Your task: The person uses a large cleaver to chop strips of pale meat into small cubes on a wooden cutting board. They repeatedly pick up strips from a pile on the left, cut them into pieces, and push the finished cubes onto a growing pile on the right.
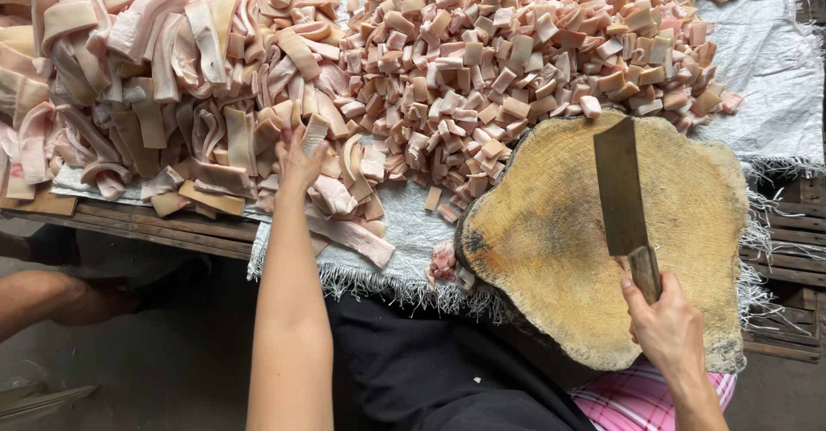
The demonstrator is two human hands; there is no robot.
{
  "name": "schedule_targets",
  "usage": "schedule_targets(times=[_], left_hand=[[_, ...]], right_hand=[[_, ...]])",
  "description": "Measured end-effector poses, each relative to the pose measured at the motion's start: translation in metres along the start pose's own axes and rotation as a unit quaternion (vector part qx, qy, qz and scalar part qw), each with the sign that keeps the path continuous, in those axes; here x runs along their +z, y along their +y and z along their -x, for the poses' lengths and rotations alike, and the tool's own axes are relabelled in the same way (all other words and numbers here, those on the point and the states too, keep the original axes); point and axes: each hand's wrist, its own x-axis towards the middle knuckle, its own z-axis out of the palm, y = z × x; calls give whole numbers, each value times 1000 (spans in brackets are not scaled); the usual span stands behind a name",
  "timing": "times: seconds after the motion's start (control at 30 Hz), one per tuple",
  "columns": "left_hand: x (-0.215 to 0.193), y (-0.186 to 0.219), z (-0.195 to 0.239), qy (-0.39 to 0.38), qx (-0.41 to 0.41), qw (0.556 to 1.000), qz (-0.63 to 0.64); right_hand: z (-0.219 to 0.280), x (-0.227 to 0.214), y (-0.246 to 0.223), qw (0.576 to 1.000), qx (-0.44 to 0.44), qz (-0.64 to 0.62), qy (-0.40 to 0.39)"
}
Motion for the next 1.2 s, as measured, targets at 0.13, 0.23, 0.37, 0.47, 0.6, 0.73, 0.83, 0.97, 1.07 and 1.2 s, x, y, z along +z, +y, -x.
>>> schedule_targets(times=[0.13,0.23,0.37,0.47,0.6,0.73,0.83,0.97,1.07,1.2], left_hand=[[16,27,10,-103,-128,986,-10],[37,37,19,-130,-168,976,-39],[52,25,33,-110,-157,980,-61],[61,23,56,-75,-145,985,-62],[69,43,94,-60,-165,984,-31],[97,60,127,-25,-187,982,22],[129,53,144,-10,-168,985,48],[129,23,138,-89,14,992,91],[81,8,103,-224,-3,975,4],[-9,44,40,51,34,998,-9]], right_hand=[[-1,26,10,998,-8,64,-4],[-5,33,16,995,-21,100,13],[-13,34,3,994,-32,98,34],[-10,30,-8,994,-54,82,51],[-2,24,-18,999,-13,28,23],[-4,25,-15,999,-31,32,16],[-4,25,-11,998,-44,45,12],[-5,23,-12,998,-46,40,8],[-6,20,-13,998,-42,29,23],[-13,24,-2,998,-30,27,37]])
